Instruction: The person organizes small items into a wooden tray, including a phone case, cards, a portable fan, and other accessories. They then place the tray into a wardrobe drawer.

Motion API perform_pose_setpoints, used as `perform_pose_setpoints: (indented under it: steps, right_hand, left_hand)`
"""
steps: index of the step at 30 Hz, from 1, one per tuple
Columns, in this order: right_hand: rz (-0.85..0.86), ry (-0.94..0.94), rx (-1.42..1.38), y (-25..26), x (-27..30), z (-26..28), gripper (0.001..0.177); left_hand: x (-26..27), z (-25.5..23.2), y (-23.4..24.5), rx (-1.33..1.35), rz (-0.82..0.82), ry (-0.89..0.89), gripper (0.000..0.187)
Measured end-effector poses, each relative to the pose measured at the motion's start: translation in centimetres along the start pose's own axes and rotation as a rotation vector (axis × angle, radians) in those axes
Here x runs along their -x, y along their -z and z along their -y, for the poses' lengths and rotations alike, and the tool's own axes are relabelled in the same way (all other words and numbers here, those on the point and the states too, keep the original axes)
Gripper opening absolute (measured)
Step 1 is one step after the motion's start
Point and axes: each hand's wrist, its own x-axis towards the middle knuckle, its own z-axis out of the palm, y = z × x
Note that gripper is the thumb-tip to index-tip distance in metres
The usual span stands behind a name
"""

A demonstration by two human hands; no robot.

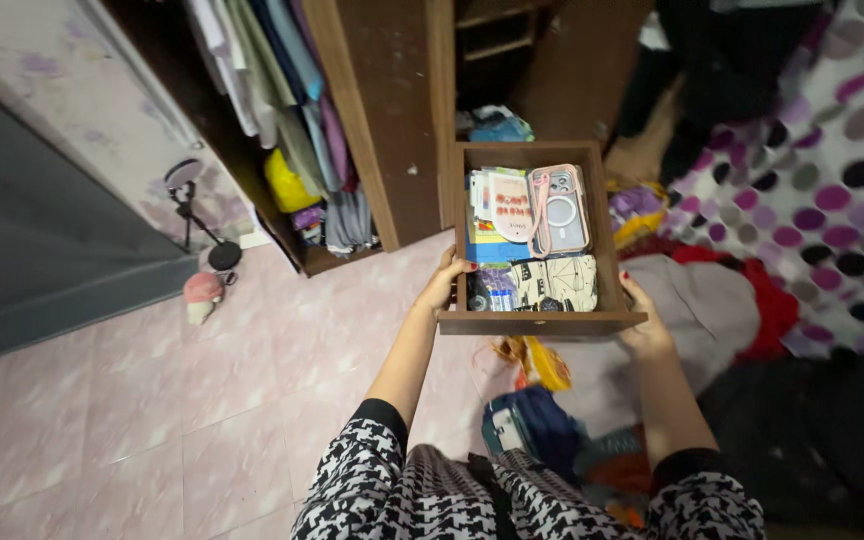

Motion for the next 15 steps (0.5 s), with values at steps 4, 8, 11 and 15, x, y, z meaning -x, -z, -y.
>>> perform_pose_setpoints:
  steps: [4, 8, 11, 15]
  right_hand:
    - [0.113, -0.039, 0.011, -4.3, -3.1, 1.3, 0.060]
    - [0.145, 0.077, 0.035, -4.1, -8.4, 1.3, 0.063]
    - [0.157, 0.163, -0.008, -1.5, -14.5, 0.4, 0.053]
    - [0.019, 0.195, -0.008, 0.7, -22.8, -0.5, 0.045]
  left_hand:
    - [-4.1, -0.7, 3.1, -0.009, -0.043, -0.050, 0.084]
    - [-9.7, -0.7, 5.7, 0.053, -0.030, 0.009, 0.070]
    - [-14.1, -1.9, 6.4, 0.143, -0.024, 0.048, 0.060]
    - [-20.7, -3.6, 7.1, 0.028, -0.063, 0.089, 0.062]
